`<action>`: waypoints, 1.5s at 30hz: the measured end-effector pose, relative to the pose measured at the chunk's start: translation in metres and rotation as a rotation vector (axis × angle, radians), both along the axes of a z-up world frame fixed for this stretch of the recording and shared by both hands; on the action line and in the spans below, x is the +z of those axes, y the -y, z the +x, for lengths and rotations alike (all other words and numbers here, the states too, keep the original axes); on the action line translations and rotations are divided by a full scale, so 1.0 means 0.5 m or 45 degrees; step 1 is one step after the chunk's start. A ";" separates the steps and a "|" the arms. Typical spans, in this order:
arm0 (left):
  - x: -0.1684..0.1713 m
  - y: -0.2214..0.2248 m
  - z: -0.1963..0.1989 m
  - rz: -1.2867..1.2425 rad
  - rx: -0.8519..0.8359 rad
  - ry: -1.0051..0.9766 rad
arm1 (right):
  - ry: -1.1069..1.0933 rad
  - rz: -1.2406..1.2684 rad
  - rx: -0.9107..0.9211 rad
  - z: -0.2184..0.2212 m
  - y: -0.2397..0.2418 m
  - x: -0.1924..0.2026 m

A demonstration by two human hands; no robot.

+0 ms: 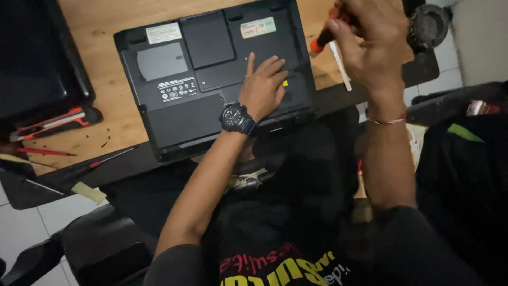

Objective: The person is disassembling a laptop by flipping it over and using a screwdriver to remove the screws from the bottom panel.

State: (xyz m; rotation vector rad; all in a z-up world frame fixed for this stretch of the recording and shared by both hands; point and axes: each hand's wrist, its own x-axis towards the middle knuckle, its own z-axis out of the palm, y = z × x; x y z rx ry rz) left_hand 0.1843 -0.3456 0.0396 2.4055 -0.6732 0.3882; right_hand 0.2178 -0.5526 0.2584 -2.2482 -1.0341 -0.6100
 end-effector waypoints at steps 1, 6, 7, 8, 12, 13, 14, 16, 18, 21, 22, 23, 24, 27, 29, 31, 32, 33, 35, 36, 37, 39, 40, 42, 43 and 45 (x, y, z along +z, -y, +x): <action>0.001 0.001 -0.002 -0.014 0.011 -0.039 | -0.008 -0.002 0.097 0.003 0.012 0.000; -0.007 0.013 0.010 -0.073 0.049 -0.042 | -0.169 0.088 0.169 -0.008 0.023 -0.030; -0.009 0.012 0.007 -0.050 0.057 -0.048 | -0.111 0.162 0.162 -0.009 0.015 -0.036; -0.013 0.011 0.004 -0.026 0.064 -0.053 | -0.053 0.236 0.155 -0.010 0.007 -0.044; -0.007 0.007 -0.006 -0.031 0.047 -0.123 | -0.225 0.207 0.342 -0.027 0.005 -0.031; -0.010 0.008 0.000 -0.030 0.047 -0.098 | -0.338 0.254 0.331 -0.022 -0.003 -0.021; -0.012 0.009 0.006 -0.028 0.048 -0.072 | -0.452 0.300 0.320 -0.017 -0.011 -0.010; -0.005 0.005 0.000 -0.034 0.048 -0.084 | -0.344 0.304 0.299 0.019 0.022 -0.058; -0.005 0.008 0.002 -0.049 0.053 -0.097 | -0.238 0.298 0.283 0.038 0.040 -0.072; -0.010 0.008 0.002 -0.040 0.050 -0.032 | -0.175 0.400 0.298 0.015 0.030 -0.047; -0.004 0.006 0.000 -0.034 0.051 -0.073 | -0.291 0.388 0.317 0.004 0.021 -0.033; 0.004 0.009 0.004 -0.032 0.049 -0.109 | -0.402 0.370 0.333 -0.005 0.015 -0.015; -0.002 0.011 0.004 -0.032 0.044 -0.105 | -0.398 0.370 0.328 0.004 0.022 -0.033; -0.013 0.009 0.007 -0.039 0.047 -0.050 | -0.282 0.301 0.281 0.022 0.024 -0.050; -0.017 0.007 0.006 -0.023 0.043 -0.011 | -0.064 0.192 0.216 0.013 0.007 -0.016; -0.028 0.007 0.004 -0.036 0.042 -0.017 | -0.240 0.324 0.244 0.016 0.005 -0.034; -0.030 0.008 0.008 -0.053 0.038 -0.021 | -0.417 0.448 0.273 0.020 0.005 -0.040; -0.029 0.010 0.008 -0.050 0.042 -0.010 | -0.407 0.449 0.278 0.033 0.015 -0.055; -0.030 0.012 0.001 -0.018 0.052 -0.032 | -0.256 0.427 0.111 0.055 0.033 -0.091; -0.033 0.013 0.003 -0.016 0.057 -0.030 | -0.254 0.429 0.117 0.047 0.028 -0.074; -0.037 0.014 0.009 0.000 0.059 -0.027 | -0.248 0.404 0.187 0.039 0.023 -0.056; -0.040 0.017 0.015 0.016 0.068 -0.014 | -0.233 0.377 0.264 0.038 0.025 -0.046; -0.042 0.019 0.017 -0.003 0.073 -0.001 | -0.249 0.376 0.234 0.044 0.033 -0.056; -0.051 0.019 0.028 -0.020 0.087 0.022 | -0.255 0.376 0.215 0.067 0.048 -0.079; -0.059 0.022 0.025 -0.035 0.102 0.024 | -0.189 0.385 0.154 0.076 0.058 -0.094; -0.061 0.022 0.024 -0.044 0.126 0.034 | -0.116 0.399 0.102 0.071 0.049 -0.089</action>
